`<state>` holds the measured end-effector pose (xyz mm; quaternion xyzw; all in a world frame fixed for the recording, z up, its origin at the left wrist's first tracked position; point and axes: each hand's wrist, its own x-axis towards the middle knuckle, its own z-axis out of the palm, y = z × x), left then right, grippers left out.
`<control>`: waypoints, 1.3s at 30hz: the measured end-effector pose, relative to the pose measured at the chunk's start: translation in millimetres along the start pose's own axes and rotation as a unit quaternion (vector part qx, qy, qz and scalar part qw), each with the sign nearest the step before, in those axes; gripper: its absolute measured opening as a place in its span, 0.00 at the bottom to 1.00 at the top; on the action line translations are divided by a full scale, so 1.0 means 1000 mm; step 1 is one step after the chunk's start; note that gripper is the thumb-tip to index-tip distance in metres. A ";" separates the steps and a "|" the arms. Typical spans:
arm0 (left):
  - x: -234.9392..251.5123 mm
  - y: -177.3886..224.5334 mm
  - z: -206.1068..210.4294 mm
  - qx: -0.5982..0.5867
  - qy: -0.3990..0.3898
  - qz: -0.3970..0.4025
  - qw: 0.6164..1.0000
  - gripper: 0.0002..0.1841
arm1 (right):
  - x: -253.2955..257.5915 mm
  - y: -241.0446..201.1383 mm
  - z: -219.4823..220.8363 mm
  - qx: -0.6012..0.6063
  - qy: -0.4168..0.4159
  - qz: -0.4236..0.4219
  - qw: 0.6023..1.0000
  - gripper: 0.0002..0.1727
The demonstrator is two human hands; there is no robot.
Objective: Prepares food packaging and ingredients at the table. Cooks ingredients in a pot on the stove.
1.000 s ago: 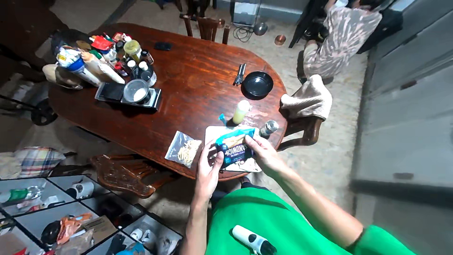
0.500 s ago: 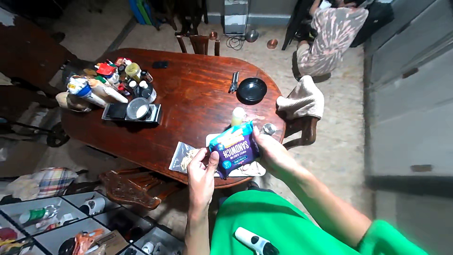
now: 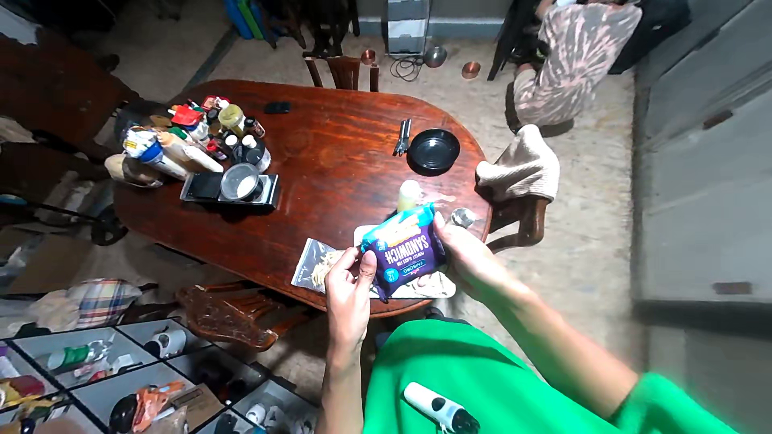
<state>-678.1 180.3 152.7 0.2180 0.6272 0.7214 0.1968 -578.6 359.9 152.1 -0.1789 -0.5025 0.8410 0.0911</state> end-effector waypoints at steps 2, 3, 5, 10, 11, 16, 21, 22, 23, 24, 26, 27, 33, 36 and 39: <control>0.000 -0.001 0.000 -0.002 0.002 0.001 1.000 0.12 | 0.000 0.000 0.000 0.000 -0.001 0.003 1.000 0.29; -0.001 -0.001 0.000 -0.002 0.004 0.001 1.000 0.12 | 0.000 0.000 0.000 -0.001 -0.002 0.004 1.000 0.29; -0.001 -0.001 -0.001 -0.003 0.005 0.001 1.000 0.12 | 0.000 0.001 0.001 -0.001 -0.004 0.002 1.000 0.29; -0.003 -0.002 -0.003 0.003 0.013 0.003 1.000 0.12 | 0.001 0.004 0.003 0.003 -0.010 0.003 1.000 0.28; -0.004 -0.002 -0.004 0.003 0.015 0.004 1.000 0.12 | 0.001 0.005 0.003 0.003 -0.012 0.002 1.000 0.28; -0.007 -0.003 -0.007 0.003 0.020 0.004 1.000 0.12 | 0.002 0.008 0.006 0.006 -0.018 0.002 1.000 0.28; -0.010 -0.003 -0.010 0.009 0.023 0.011 1.000 0.12 | 0.001 0.009 0.010 -0.001 -0.018 0.004 1.000 0.29; -0.010 -0.003 -0.011 0.008 0.024 0.010 1.000 0.12 | 0.000 0.009 0.010 0.002 -0.019 0.004 1.000 0.29; -0.010 -0.003 -0.011 0.007 0.025 0.008 1.000 0.12 | 0.000 0.009 0.010 0.004 -0.021 0.006 1.000 0.29; -0.011 -0.003 -0.011 0.007 0.025 0.006 1.000 0.12 | 0.000 0.009 0.011 0.005 -0.022 0.007 1.000 0.29; -0.011 -0.003 -0.012 0.009 0.025 0.005 1.000 0.12 | 0.000 0.010 0.010 0.006 -0.025 0.007 1.000 0.29; -0.012 -0.003 -0.012 0.009 0.026 0.004 1.000 0.12 | -0.001 0.011 0.010 0.006 -0.024 0.007 1.000 0.28; -0.014 -0.006 -0.013 0.010 0.018 0.002 1.000 0.12 | -0.002 0.015 0.010 0.008 -0.011 0.010 1.000 0.28; -0.015 -0.011 -0.014 0.019 0.015 0.010 1.000 0.12 | -0.004 0.021 0.006 0.006 -0.035 -0.008 0.999 0.27; -0.016 -0.028 -0.019 0.019 0.011 0.011 1.000 0.12 | -0.006 0.035 0.000 -0.038 -0.060 -0.048 0.996 0.26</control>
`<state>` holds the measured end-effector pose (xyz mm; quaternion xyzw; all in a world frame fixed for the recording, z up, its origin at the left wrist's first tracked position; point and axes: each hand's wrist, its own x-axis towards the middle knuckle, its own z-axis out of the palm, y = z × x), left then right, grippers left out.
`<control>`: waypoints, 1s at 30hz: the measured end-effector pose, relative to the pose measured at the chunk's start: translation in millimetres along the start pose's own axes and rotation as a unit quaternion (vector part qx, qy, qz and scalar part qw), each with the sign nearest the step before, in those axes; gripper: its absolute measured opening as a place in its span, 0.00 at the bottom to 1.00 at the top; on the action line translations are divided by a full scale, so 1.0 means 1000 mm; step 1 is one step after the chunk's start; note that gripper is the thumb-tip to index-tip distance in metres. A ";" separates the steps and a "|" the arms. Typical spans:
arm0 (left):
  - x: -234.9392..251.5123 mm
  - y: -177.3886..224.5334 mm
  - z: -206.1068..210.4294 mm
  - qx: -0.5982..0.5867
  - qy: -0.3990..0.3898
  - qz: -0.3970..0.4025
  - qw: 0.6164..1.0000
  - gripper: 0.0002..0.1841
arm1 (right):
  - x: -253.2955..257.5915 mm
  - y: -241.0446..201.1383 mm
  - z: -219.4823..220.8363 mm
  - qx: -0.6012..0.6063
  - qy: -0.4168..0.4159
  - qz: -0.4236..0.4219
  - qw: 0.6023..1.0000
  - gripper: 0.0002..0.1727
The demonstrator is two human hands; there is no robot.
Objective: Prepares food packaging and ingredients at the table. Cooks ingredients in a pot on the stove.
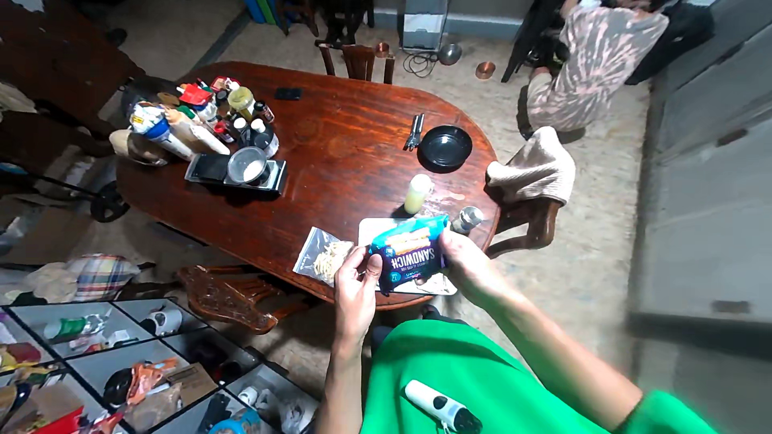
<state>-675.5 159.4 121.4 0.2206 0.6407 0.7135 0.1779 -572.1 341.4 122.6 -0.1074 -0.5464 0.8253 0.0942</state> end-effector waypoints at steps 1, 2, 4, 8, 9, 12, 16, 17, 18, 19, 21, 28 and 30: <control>-0.001 -0.009 -0.003 -0.002 -0.002 -0.004 1.000 0.13 | -0.002 0.007 0.000 -0.034 0.003 -0.014 0.999 0.25; -0.003 -0.020 -0.006 -0.004 -0.003 -0.011 1.000 0.13 | -0.003 0.014 0.001 -0.068 0.008 -0.030 0.997 0.24; -0.009 -0.045 -0.013 0.000 -0.006 -0.029 1.000 0.15 | -0.005 0.030 0.004 -0.126 0.023 -0.053 0.990 0.18; -0.035 -0.094 -0.025 -0.012 0.061 -0.154 0.986 0.22 | -0.003 0.073 0.000 -0.249 0.022 -0.079 0.965 0.22; -0.044 -0.105 -0.026 -0.049 0.094 -0.201 0.974 0.24 | -0.003 0.088 -0.002 -0.293 0.017 -0.089 0.952 0.23; -0.061 -0.123 -0.030 -0.194 0.133 -0.348 0.907 0.36 | -0.004 0.131 -0.008 -0.439 -0.029 -0.148 0.886 0.24; -0.076 -0.151 -0.045 -0.284 0.129 -0.432 0.846 0.33 | -0.001 0.183 -0.004 -0.547 -0.116 -0.204 0.804 0.18; -0.080 -0.165 -0.050 -0.288 0.136 -0.428 0.846 0.29 | 0.000 0.195 -0.003 -0.557 -0.148 -0.196 0.794 0.18; -0.083 -0.179 -0.056 -0.284 0.153 -0.424 0.846 0.25 | 0.002 0.205 -0.002 -0.562 -0.181 -0.188 0.785 0.20; -0.085 -0.193 -0.062 -0.272 0.168 -0.423 0.848 0.22 | 0.004 0.213 -0.001 -0.566 -0.215 -0.175 0.777 0.21; -0.088 -0.218 -0.079 -0.228 0.175 -0.409 0.866 0.22 | 0.008 0.224 0.002 -0.562 -0.270 -0.121 0.773 0.30; -0.062 -0.304 -0.147 0.171 0.101 -0.321 0.926 0.27 | 0.012 0.240 -0.013 -0.590 -0.241 0.067 0.768 0.29; -0.052 -0.328 -0.158 0.199 0.087 -0.314 0.924 0.28 | 0.007 0.247 -0.022 -0.600 -0.243 0.098 0.756 0.27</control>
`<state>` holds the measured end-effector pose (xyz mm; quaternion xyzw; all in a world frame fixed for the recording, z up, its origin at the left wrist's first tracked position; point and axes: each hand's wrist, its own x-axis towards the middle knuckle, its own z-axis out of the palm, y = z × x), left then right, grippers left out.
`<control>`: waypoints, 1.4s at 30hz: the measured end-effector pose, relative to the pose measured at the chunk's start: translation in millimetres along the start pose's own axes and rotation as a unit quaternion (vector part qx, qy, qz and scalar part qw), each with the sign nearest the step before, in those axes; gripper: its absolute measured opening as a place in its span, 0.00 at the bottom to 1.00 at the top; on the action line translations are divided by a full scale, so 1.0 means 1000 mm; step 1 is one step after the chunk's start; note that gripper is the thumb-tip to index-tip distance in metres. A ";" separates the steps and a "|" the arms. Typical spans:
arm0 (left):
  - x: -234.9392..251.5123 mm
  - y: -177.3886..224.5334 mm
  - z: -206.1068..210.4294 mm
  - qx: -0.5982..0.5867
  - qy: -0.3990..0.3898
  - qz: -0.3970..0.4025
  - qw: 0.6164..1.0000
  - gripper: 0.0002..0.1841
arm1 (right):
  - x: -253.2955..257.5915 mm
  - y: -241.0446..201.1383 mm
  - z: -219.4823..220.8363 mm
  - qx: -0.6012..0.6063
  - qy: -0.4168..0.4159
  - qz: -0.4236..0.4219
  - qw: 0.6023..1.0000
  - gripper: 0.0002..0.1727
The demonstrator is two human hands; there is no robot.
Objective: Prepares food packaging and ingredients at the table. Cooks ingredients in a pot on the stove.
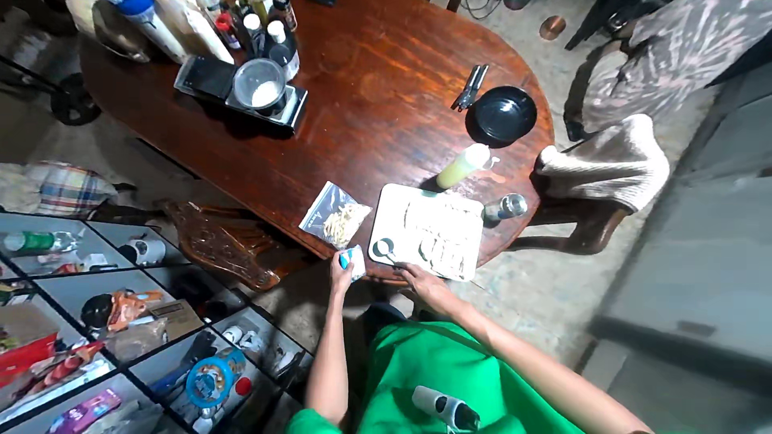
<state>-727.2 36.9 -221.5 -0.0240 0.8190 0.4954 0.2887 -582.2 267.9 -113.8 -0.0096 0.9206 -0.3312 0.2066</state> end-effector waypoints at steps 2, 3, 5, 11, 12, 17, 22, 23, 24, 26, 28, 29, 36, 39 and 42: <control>0.016 -0.003 0.003 0.007 0.004 -0.001 1.000 0.28 | -0.005 0.007 0.005 -0.009 -0.022 0.013 1.000 0.26; 0.021 -0.003 0.006 0.021 0.011 0.000 1.000 0.28 | -0.008 0.010 0.007 -0.013 -0.031 0.018 0.999 0.25; 0.023 0.003 0.011 0.071 0.031 0.005 0.997 0.29 | -0.012 0.012 0.011 -0.018 -0.046 0.020 0.999 0.24; 0.019 0.011 0.014 0.106 0.160 0.077 0.978 0.21 | -0.016 0.019 0.018 -0.025 -0.073 0.023 0.997 0.22; 0.023 0.015 0.008 0.117 0.175 0.080 0.974 0.20 | -0.017 0.020 0.017 -0.022 -0.068 0.023 0.997 0.22; 0.087 0.032 -0.039 0.197 0.204 0.094 0.954 0.21 | -0.017 0.020 0.015 -0.023 -0.065 0.029 0.997 0.21; 0.156 0.057 -0.070 0.172 0.119 0.002 0.978 0.31 | -0.014 0.017 0.018 -0.035 -0.095 0.028 0.994 0.20; 0.164 0.060 -0.074 0.160 0.102 -0.021 0.982 0.31 | -0.013 0.017 0.019 -0.040 -0.097 0.022 0.994 0.20; 0.169 0.064 -0.078 0.158 0.084 -0.035 0.983 0.28 | -0.012 0.017 0.018 -0.045 -0.096 0.018 0.994 0.20; 0.170 0.070 -0.083 0.185 0.059 -0.032 0.980 0.22 | -0.013 0.017 0.018 -0.049 -0.088 0.013 0.995 0.20; 0.161 0.075 -0.082 0.235 0.059 -0.021 0.970 0.21 | -0.014 0.017 0.016 -0.045 -0.083 0.014 0.995 0.20; 0.160 0.074 -0.080 0.252 0.058 -0.018 0.966 0.24 | -0.013 0.017 0.013 -0.042 -0.085 0.015 0.995 0.21; 0.159 0.076 -0.061 0.251 0.010 -0.043 0.967 0.30 | -0.012 0.010 0.018 -0.038 -0.103 -0.002 0.994 0.21; 0.168 0.078 -0.063 0.203 -0.036 -0.007 0.979 0.27 | -0.013 0.003 0.017 -0.024 -0.131 -0.003 0.991 0.22; 0.163 0.088 -0.068 0.128 -0.069 0.014 0.989 0.36 | -0.012 0.000 0.013 -0.017 -0.137 -0.001 0.990 0.23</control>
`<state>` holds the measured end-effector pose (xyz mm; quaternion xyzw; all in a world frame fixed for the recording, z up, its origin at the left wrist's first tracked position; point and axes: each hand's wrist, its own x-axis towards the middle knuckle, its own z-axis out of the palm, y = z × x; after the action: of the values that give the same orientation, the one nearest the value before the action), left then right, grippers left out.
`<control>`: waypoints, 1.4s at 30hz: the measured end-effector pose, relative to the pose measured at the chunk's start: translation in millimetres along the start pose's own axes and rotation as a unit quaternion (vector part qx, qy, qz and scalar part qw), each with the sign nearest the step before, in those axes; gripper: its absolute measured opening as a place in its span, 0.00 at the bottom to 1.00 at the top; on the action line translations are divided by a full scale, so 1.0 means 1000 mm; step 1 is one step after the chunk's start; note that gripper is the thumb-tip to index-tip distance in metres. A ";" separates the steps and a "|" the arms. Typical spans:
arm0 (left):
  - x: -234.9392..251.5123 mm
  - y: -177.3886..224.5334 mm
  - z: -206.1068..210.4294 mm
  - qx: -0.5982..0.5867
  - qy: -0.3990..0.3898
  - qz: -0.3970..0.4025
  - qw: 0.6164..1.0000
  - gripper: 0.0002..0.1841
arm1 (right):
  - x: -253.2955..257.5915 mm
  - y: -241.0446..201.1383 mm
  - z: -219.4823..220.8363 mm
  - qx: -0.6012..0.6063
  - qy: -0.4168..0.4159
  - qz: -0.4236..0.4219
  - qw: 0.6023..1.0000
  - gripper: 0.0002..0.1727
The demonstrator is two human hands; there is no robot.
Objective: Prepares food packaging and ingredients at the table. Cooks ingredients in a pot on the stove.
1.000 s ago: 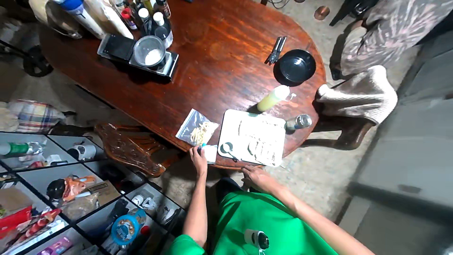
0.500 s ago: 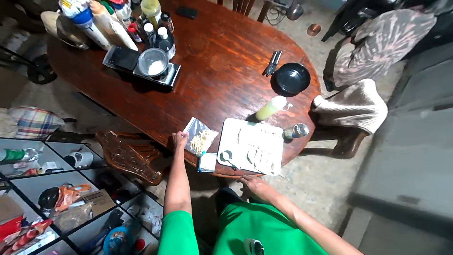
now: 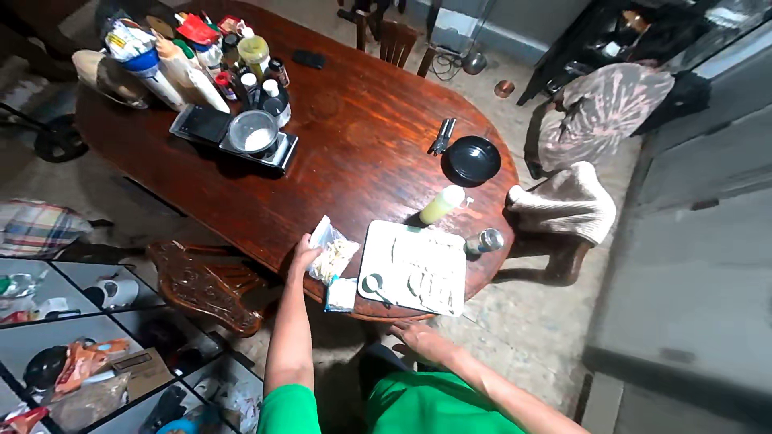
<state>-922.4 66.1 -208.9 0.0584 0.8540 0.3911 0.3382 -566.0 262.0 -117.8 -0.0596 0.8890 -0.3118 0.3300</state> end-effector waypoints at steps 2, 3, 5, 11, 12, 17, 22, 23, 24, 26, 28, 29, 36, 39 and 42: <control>-0.005 0.008 -0.007 0.004 -0.010 0.028 1.000 0.34 | -0.002 -0.002 -0.009 0.012 0.005 0.001 1.000 0.24; -0.010 0.015 -0.012 0.022 -0.007 0.049 0.999 0.30 | -0.003 -0.004 -0.015 0.025 0.009 0.002 1.000 0.25; -0.027 0.034 -0.021 0.064 0.024 0.083 0.994 0.22 | -0.004 -0.008 -0.029 0.054 0.032 -0.005 0.998 0.26; -0.120 0.104 -0.025 0.094 0.142 0.125 0.978 0.11 | -0.002 -0.020 -0.076 0.179 0.162 -0.082 0.967 0.21; -0.139 0.114 -0.022 0.094 0.160 0.121 0.975 0.11 | -0.002 -0.024 -0.085 0.206 0.182 -0.096 0.957 0.19; -0.248 0.142 0.005 0.011 0.288 0.088 0.954 0.13 | -0.014 -0.056 -0.124 0.277 0.253 -0.148 0.915 0.17; -0.373 0.146 0.077 -0.306 0.320 0.108 0.890 0.15 | -0.054 -0.088 -0.104 0.269 0.278 -0.291 0.875 0.20; -0.394 0.144 0.097 -0.359 0.327 0.104 0.868 0.15 | -0.066 -0.091 -0.093 0.261 0.264 -0.316 0.873 0.20; -0.414 0.140 0.118 -0.402 0.338 0.099 0.845 0.15 | -0.078 -0.092 -0.080 0.257 0.245 -0.337 0.872 0.19; -0.450 0.124 0.162 -0.464 0.362 0.078 0.805 0.14 | -0.107 -0.090 -0.049 0.255 0.186 -0.330 0.890 0.18; -0.488 0.103 0.212 -0.515 0.375 0.038 0.770 0.12 | -0.140 -0.082 -0.015 0.275 0.084 -0.285 0.914 0.17; -0.506 0.092 0.238 -0.530 0.379 0.017 0.758 0.12 | -0.156 -0.078 0.000 0.277 0.035 -0.270 0.921 0.17; -0.641 0.052 0.389 -0.620 0.513 -0.078 0.589 0.11 | -0.246 -0.072 0.107 0.237 -0.211 -0.262 0.911 0.20; -0.696 0.046 0.430 -0.608 0.579 -0.072 0.538 0.11 | -0.282 -0.085 0.147 0.205 -0.272 -0.292 0.894 0.20; -0.748 0.035 0.468 -0.575 0.633 -0.056 0.514 0.11 | -0.318 -0.095 0.190 0.175 -0.313 -0.325 0.875 0.21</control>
<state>-64.4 111.8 -3.7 -0.4602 0.4316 0.7106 -0.3114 -210.5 187.5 1.8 -0.3813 0.6009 -0.5169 0.4758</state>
